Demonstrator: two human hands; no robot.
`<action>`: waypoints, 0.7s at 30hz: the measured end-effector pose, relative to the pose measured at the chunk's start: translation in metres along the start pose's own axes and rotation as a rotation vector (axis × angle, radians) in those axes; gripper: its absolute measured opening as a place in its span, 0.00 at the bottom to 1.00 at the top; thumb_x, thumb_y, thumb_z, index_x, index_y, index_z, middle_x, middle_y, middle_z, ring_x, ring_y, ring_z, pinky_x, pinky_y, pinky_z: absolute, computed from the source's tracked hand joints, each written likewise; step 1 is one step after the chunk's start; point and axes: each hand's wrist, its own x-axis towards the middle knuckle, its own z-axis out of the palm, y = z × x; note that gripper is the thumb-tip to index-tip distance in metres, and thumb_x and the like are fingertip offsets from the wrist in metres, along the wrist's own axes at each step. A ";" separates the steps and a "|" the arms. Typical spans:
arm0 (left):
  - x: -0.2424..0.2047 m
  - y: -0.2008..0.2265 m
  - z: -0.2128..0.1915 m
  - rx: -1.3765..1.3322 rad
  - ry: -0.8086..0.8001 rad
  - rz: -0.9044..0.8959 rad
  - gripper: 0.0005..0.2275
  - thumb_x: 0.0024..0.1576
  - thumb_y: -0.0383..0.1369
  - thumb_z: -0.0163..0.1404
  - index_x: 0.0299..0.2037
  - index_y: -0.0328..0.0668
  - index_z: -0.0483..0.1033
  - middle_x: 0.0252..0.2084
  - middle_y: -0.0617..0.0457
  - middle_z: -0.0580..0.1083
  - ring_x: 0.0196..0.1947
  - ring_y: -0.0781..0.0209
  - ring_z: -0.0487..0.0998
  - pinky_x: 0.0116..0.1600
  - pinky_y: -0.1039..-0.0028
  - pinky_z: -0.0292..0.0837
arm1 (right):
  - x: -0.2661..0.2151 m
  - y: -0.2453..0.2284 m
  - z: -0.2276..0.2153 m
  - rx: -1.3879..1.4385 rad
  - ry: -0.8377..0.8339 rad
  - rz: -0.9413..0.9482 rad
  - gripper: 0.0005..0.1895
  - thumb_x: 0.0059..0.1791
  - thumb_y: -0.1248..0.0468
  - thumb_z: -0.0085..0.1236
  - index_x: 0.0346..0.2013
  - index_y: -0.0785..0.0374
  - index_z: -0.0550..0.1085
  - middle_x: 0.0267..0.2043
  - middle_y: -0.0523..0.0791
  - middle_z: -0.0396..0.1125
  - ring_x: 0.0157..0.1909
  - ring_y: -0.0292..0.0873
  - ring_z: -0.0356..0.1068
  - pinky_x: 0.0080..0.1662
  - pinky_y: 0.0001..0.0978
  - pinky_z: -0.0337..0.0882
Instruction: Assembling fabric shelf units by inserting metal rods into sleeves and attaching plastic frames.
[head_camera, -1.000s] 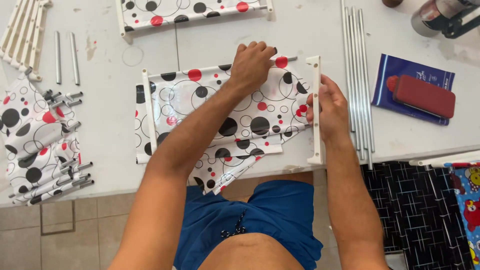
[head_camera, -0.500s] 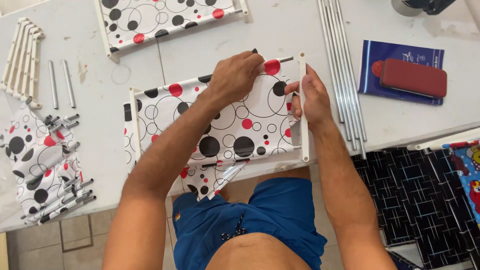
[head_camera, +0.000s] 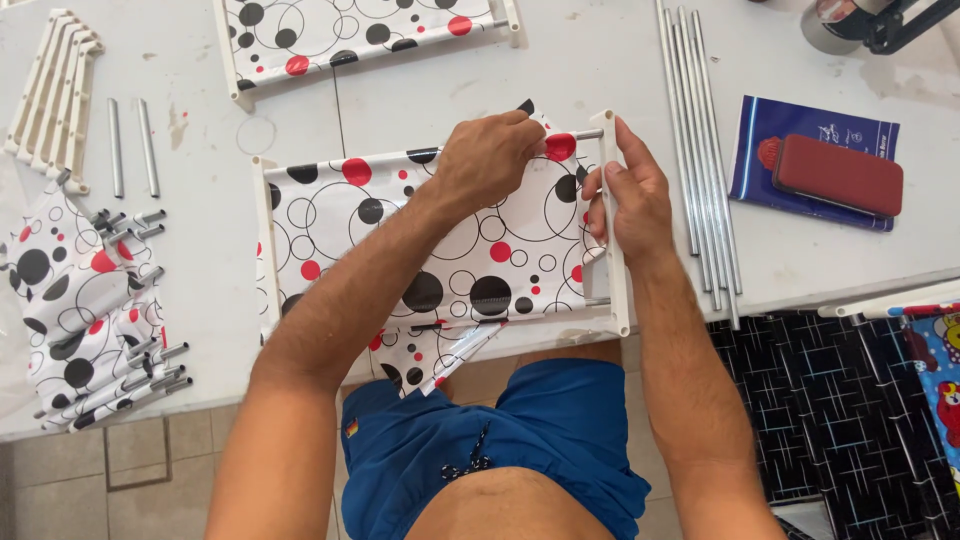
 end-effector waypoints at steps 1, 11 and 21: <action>-0.001 -0.001 0.000 -0.001 0.000 -0.004 0.10 0.65 0.36 0.47 0.33 0.46 0.76 0.28 0.55 0.71 0.28 0.50 0.80 0.32 0.61 0.77 | -0.001 -0.001 0.002 0.000 -0.002 0.003 0.29 0.59 0.64 0.40 0.76 0.57 0.55 0.29 0.54 0.67 0.15 0.46 0.65 0.12 0.31 0.62; 0.003 -0.018 0.008 0.062 -0.016 -0.011 0.09 0.61 0.28 0.44 0.31 0.47 0.78 0.28 0.56 0.74 0.25 0.54 0.76 0.28 0.64 0.69 | 0.003 -0.018 0.032 -0.288 0.070 0.080 0.30 0.57 0.66 0.39 0.76 0.59 0.54 0.28 0.51 0.67 0.14 0.43 0.62 0.14 0.30 0.63; -0.051 0.003 0.063 0.136 -0.026 0.150 0.08 0.63 0.39 0.48 0.34 0.51 0.76 0.32 0.51 0.70 0.34 0.48 0.75 0.36 0.58 0.71 | -0.044 -0.044 -0.009 -1.015 0.025 0.235 0.27 0.50 0.49 0.63 0.61 0.54 0.72 0.40 0.40 0.76 0.34 0.38 0.73 0.37 0.30 0.70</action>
